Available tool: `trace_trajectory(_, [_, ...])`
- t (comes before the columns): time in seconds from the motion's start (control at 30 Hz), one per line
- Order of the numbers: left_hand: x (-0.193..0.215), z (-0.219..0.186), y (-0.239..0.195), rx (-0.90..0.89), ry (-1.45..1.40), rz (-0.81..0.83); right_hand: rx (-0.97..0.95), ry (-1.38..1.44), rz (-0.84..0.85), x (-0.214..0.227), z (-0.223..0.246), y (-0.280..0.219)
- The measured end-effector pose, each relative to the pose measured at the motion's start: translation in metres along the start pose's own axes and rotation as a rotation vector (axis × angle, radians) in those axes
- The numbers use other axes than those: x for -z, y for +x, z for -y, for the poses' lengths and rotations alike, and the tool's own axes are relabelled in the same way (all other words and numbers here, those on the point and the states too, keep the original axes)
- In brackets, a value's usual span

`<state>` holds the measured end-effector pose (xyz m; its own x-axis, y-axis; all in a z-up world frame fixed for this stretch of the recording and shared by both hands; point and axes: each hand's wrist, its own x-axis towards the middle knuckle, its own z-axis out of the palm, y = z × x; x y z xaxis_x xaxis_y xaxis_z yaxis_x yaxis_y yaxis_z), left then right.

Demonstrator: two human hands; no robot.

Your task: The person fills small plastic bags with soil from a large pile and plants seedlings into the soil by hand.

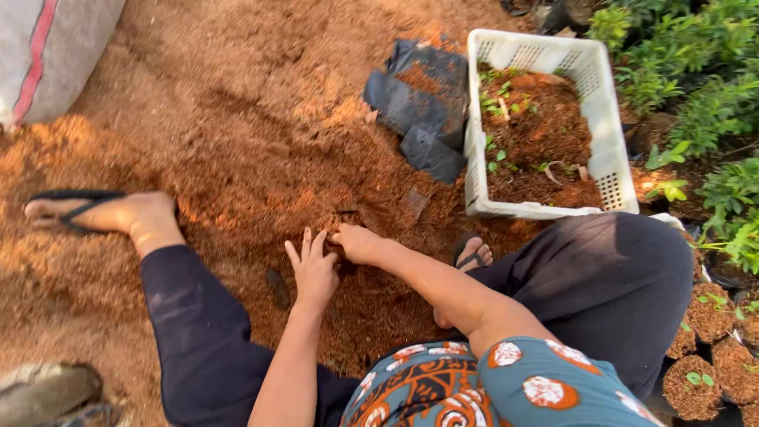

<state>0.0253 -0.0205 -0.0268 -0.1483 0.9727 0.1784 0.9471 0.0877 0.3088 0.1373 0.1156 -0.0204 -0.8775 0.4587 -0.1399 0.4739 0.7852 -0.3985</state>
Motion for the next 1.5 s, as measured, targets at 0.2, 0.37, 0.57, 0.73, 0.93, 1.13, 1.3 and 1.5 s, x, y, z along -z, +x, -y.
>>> trace_trajectory(0.2, [0.005, -0.012, 0.008, -0.148, 0.100, -0.041, -0.518, 0.193, -0.581, 0.130, -0.100, -0.032])
trace_trajectory(0.37, [0.003, -0.017, 0.009, -0.173, 0.039, 0.028, -0.920, -0.255, -0.970, 0.141, -0.249, -0.075])
trace_trajectory(0.57, [0.020, -0.025, 0.020, -0.139, 0.066, 0.183, -0.565, 0.022, -0.728, 0.090, -0.291, -0.017])
trace_trajectory(0.73, [0.022, -0.021, 0.035, -0.075, 0.001, 0.261, -0.790, -0.059, -0.629, 0.045, -0.317, 0.036])
trace_trajectory(0.93, [0.016, -0.008, 0.047, -0.008, -0.044, 0.483, -0.541, -0.031, -0.600, 0.002, -0.341, 0.053])
trace_trajectory(1.13, [-0.019, 0.008, 0.037, -0.024, -0.134, 0.463, -0.839, -0.003, -0.589, 0.137, -0.343, 0.097])
trace_trajectory(1.3, [-0.045, 0.022, 0.031, -0.043, -0.155, 0.462, -1.050, 0.268, -0.345, 0.163, -0.340, 0.114])
trace_trajectory(1.5, [-0.048, 0.027, 0.034, -0.016, -0.138, 0.515, -1.253, 0.515, -0.435, 0.122, -0.350, 0.105])
